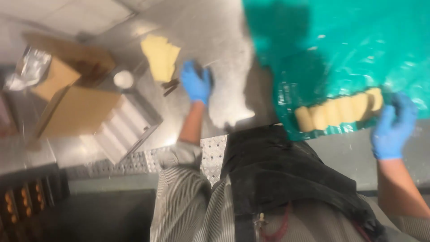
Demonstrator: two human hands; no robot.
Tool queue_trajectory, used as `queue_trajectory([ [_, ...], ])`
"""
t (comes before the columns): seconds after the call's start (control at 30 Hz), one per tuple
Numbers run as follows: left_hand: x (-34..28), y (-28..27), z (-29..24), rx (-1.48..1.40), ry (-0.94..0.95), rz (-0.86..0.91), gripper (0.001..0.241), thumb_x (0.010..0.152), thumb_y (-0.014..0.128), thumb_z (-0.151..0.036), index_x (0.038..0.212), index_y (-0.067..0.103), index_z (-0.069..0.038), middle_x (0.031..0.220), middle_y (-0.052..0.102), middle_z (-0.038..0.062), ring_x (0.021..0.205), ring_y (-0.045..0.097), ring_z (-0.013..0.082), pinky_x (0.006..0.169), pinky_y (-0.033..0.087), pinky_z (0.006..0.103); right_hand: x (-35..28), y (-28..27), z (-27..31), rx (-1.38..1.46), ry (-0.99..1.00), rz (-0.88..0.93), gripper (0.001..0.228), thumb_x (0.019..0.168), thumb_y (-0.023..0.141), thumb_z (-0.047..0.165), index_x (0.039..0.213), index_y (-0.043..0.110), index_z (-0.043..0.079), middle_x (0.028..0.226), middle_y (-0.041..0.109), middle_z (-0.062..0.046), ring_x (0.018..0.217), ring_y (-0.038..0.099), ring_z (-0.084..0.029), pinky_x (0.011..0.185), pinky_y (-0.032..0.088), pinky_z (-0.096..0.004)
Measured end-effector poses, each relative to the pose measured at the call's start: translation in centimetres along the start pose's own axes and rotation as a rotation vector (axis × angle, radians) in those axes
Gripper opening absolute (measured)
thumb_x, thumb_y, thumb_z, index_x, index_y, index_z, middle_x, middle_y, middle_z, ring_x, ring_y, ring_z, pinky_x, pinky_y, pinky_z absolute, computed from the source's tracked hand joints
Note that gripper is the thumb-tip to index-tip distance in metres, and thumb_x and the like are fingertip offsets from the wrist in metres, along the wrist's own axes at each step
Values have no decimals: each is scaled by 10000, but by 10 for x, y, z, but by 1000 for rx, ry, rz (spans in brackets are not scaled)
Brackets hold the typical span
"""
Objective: Rolling chocolate sticks into pastry dough to make pain au chocolat.
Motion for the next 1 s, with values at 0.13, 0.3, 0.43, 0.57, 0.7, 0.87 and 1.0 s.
queue_trajectory([
  [0.13, 37, 16, 201, 368, -336, 83, 822, 1000, 658, -442, 1577, 270, -4, 1632, 276, 269, 1486, 352, 420, 1187, 349, 496, -13, 25, 18, -42, -29, 4, 233, 1162, 492, -244, 1361, 590, -315, 1347, 579, -429, 1198, 552, -525, 1109, 451, -548],
  [0.3, 61, -11, 219, -237, -358, 69, 453, 906, 596, -27, 1357, 573, 10, 1317, 665, 168, 1174, 670, 307, 1025, 511, 357, -17, 68, 66, -157, -38, 62, 201, 1175, 593, -254, 1354, 669, -308, 1312, 642, -404, 1149, 610, -487, 1077, 498, -517],
  [0.43, 72, -36, 210, -206, -410, 87, 513, 890, 659, -23, 1392, 549, -7, 1306, 645, 170, 1190, 657, 304, 1047, 515, 374, -23, 103, 104, -78, 27, 59, 184, 1134, 571, -246, 1310, 620, -270, 1306, 628, -395, 1189, 575, -481, 1125, 459, -514],
  [0.57, 92, -15, 248, -108, -502, 238, 323, 801, 743, -285, 1038, 699, -70, 884, 697, 61, 781, 670, 229, 776, 549, 352, -23, 131, 155, -144, 56, 73, 221, 1096, 623, -217, 1313, 655, -249, 1330, 646, -366, 1174, 616, -464, 1086, 489, -499],
  [0.7, 103, -38, 199, -256, -206, 325, 152, 892, 636, -91, 819, 502, -84, 725, 522, 43, 647, 473, 192, 669, 486, 362, -14, 156, 197, -80, 114, 84, 124, 1080, 670, -194, 1204, 676, -199, 1293, 676, -326, 1203, 636, -443, 1103, 480, -484],
  [0.87, 81, 6, 190, -581, -320, 407, 194, 997, 607, -235, 1114, 543, -94, 1076, 641, 140, 908, 644, 284, 697, 606, 403, 12, 220, 226, 195, 241, 159, 203, 1062, 565, -101, 1225, 685, -87, 1235, 675, -265, 1170, 635, -413, 1056, 468, -504],
  [1.0, 18, -28, 98, -1170, -672, 548, 659, 970, 756, -229, 1492, 447, 28, 1546, 436, 307, 1425, 438, 442, 1100, 472, 597, 29, 297, 254, 586, 769, 405, 293, 1115, 539, 250, 1221, 712, 39, 1124, 734, -161, 1054, 714, -272, 958, 551, -470],
])
Point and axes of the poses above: each hand's wrist, its own x-axis towards the middle knuckle, its own y-axis out of the palm, z = x × y, the point moved 7 cm from there along x, towards the middle knuckle
